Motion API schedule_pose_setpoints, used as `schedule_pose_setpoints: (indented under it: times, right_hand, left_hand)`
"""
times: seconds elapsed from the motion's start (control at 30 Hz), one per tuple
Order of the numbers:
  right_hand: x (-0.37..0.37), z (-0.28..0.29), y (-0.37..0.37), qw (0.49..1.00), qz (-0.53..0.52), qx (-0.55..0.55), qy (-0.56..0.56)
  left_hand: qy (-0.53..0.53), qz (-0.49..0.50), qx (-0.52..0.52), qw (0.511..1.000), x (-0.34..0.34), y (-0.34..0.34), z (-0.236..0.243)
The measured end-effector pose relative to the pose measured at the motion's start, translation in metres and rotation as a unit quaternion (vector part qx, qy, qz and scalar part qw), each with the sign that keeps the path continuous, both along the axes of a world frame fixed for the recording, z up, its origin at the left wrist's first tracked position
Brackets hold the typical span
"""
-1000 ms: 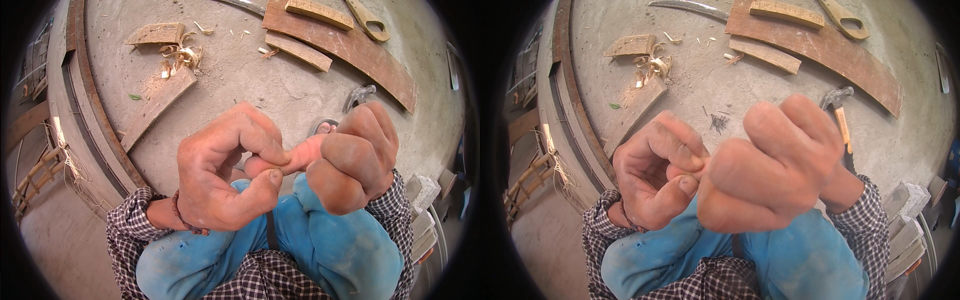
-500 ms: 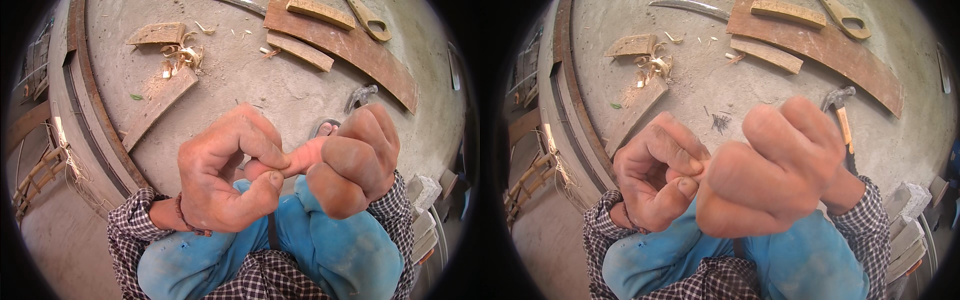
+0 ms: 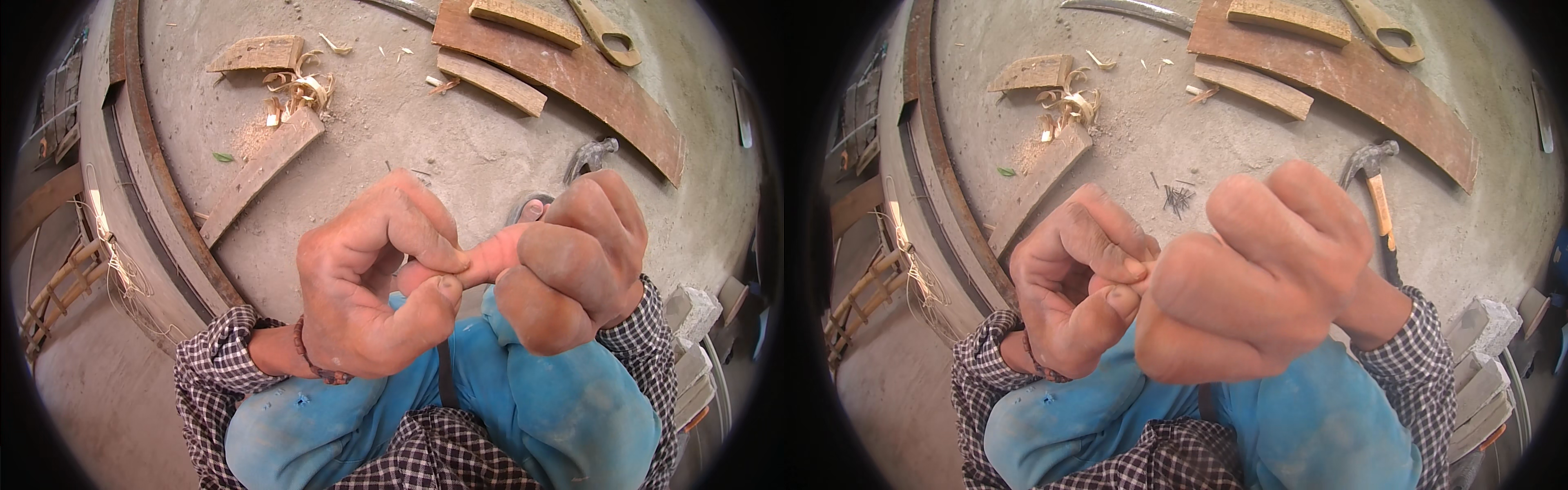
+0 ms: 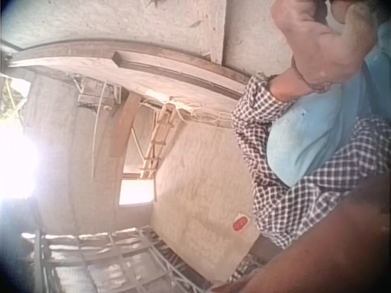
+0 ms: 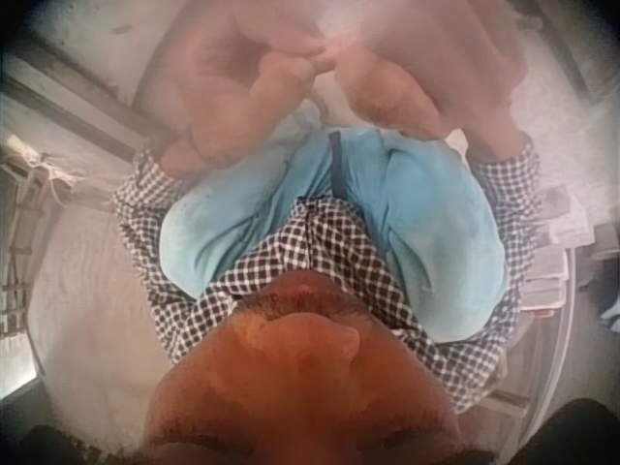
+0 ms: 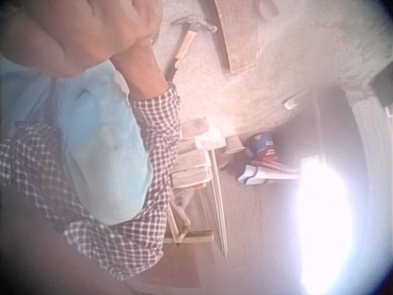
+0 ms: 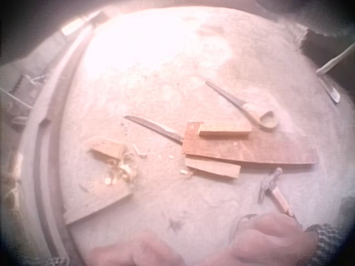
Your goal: The person is cutting a piece of wood using a hand saw. They hold the wood steady with one hand while sawing with the other, creating wood shavings on the floor.
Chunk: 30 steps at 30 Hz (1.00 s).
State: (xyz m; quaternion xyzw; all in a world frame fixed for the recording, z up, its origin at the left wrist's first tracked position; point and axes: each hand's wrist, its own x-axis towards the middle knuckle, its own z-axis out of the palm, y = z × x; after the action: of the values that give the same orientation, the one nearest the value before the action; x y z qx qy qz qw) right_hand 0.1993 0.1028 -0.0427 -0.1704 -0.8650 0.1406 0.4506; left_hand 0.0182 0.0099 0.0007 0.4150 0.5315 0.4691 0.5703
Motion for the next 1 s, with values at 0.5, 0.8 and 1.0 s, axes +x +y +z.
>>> schedule_pose_setpoints:
  times: [0.5, 0.8, 1.0]
  right_hand:
    - [0.003, -0.016, 0.02, 0.97, 0.112, -0.205, 0.062]
    - [0.021, -0.03, -0.001, 0.524, 0.313, -0.759, 0.225]
    - [0.034, -0.032, -0.011, 0.512, 0.306, -0.775, 0.209]
  left_hand:
    - [-0.162, 0.023, -0.179, 0.97, 0.005, 0.005, 0.006]
    - [0.106, -0.087, 0.115, 0.984, 0.034, 0.04, 0.009]
    - [0.181, -0.063, 0.203, 0.96, 0.057, 0.053, 0.003]
